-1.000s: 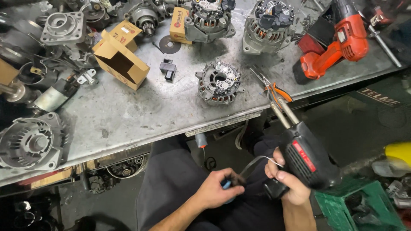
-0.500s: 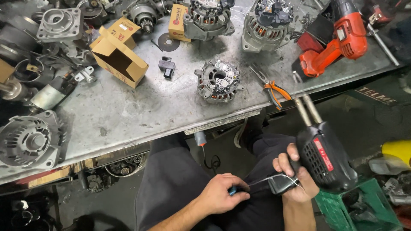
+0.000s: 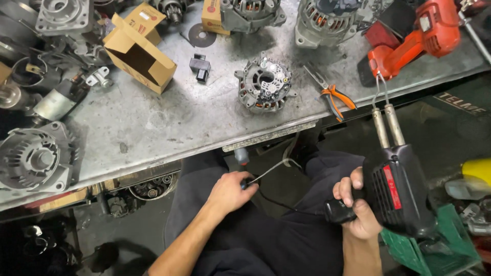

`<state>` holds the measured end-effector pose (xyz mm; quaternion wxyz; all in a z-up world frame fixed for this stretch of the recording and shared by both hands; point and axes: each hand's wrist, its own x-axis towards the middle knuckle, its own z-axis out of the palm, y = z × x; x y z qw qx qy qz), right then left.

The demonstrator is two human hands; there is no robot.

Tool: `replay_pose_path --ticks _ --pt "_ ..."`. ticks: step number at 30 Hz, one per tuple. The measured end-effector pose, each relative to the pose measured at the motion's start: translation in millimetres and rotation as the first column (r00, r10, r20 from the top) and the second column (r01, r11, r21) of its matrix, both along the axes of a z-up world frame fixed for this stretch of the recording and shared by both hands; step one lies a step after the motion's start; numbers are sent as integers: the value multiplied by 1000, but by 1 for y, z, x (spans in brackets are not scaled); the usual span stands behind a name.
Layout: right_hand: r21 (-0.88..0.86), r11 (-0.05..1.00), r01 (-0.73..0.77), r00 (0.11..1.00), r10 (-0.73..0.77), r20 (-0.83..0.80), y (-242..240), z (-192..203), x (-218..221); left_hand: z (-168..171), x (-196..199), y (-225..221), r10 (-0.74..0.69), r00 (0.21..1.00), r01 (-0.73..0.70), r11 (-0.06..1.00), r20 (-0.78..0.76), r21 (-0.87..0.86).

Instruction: The person sits at a workbench holding a soldering iron in one hand and a spool of solder in the other, feeding solder to the terminal of a disassembled alternator housing on the bench edge. They occasionally reposition the alternator and pull solder wire as they solder the connection.

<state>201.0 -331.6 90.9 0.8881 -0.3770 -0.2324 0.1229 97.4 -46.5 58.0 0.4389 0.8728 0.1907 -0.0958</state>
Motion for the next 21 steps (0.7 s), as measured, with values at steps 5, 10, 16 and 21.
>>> replay_pose_path --ticks 5,10,16,21 --pt "-37 999 8 1000 -8 -15 4 7 0 -2 16 -3 -9 986 19 998 -164 59" --pt "-50 999 0 999 -3 -53 0 4 1 -41 22 -2 -25 994 33 997 -106 71" --pt "-47 998 -29 997 26 -72 -3 3 2 -4 25 3 113 974 -131 988 -195 -86" --pt "-65 998 -26 997 21 -74 -1 5 2 -20 23 -2 186 973 -195 979 -138 -57"
